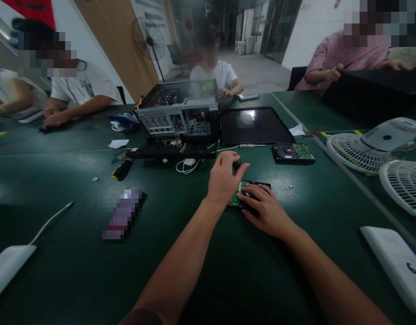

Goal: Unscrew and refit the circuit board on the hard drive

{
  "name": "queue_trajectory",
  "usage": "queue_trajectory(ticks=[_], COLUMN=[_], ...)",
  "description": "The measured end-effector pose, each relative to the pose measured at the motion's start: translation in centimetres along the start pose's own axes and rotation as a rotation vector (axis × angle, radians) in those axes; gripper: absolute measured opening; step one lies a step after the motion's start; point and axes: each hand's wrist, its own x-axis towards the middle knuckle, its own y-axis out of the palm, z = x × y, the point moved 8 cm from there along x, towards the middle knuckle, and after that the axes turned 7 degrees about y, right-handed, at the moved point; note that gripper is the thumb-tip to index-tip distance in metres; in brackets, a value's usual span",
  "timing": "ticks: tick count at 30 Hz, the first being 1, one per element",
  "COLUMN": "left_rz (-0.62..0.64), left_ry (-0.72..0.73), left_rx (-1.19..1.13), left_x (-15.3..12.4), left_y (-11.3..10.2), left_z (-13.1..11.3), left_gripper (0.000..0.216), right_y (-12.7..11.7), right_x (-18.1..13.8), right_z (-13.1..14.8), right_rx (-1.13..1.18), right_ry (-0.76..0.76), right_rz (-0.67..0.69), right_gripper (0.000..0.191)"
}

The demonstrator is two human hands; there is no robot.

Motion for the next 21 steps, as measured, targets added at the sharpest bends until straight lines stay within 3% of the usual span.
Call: queue_trajectory(ticks=[7,13,21], left_rz=[0.038,0.085,0.104], left_ry=[0.03,-0.017,0.003], left_rx=[0.089,0.218,0.089], left_x=[0.33,0.52,0.57], left_y=[-0.1,-0.47,0.15], left_z=[-0.72,-0.65,-0.67], left_gripper=[0.009,0.018,0.023], right_y=[0.2,0.23,0.09], right_x=[-0.04,-0.04,-0.01], right_z=[-0.14,-0.21,-0.11], right_rx=[-0.014,-0.009,-0.001], right_ry=[0.006,0.004,0.008], right_rz=[0.018,0.005,0.004], right_gripper=[0.043,0.044,0.047])
